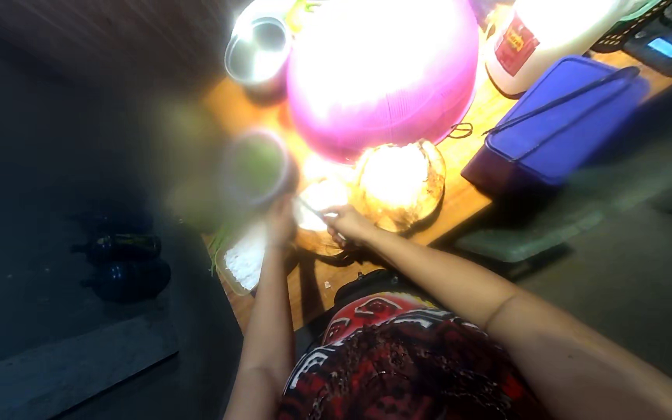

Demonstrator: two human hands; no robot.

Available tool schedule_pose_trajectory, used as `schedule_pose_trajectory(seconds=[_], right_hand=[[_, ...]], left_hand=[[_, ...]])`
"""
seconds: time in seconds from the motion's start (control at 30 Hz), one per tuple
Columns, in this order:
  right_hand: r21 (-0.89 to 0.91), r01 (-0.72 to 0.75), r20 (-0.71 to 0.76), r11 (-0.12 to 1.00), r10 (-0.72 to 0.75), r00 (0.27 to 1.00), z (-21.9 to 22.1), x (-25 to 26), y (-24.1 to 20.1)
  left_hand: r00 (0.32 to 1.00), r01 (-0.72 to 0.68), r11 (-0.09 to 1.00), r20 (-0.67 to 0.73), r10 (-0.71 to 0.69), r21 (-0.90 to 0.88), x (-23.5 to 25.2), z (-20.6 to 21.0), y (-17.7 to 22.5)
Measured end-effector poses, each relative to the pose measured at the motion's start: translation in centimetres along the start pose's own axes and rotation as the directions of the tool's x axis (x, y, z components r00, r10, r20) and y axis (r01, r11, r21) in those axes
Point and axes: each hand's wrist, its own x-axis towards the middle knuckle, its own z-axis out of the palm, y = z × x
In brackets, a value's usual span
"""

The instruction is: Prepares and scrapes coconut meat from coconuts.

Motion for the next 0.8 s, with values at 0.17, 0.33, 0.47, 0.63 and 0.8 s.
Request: schedule_pose_trajectory(seconds=[0.17, 0.33, 0.47, 0.63, 0.8], right_hand=[[0.082, -0.012, 0.001, 0.997, 0.012, 1.000, 1.6, 0.3, -0.2], [0.035, 0.012, 0.067, 0.999, -0.014, 0.998, 1.3, 0.6, -0.3], [-0.130, 0.032, 0.149, 0.991, -0.013, 0.989, 0.4, 0.5, 0.6], [-0.337, 0.138, 0.190, 0.931, -0.076, 0.979, -2.3, -0.6, 0.5], [-0.193, 0.083, 0.095, 0.978, -0.066, 0.993, -1.4, -1.0, -1.2]], left_hand=[[1.000, -0.007, 1.000, 0.004, 0.007, -0.015, 0.1, 0.0, -0.2], [1.000, 0.004, 1.000, 0.001, -0.004, -0.012, 0.3, 0.0, -0.2], [1.000, 0.003, 1.000, 0.005, -0.003, -0.003, 0.2, -0.2, -0.3], [1.000, -0.004, 1.000, 0.005, 0.004, -0.015, 0.3, -0.3, 0.0], [0.999, -0.034, 0.999, 0.003, 0.034, -0.024, 0.3, -0.2, -0.7]])
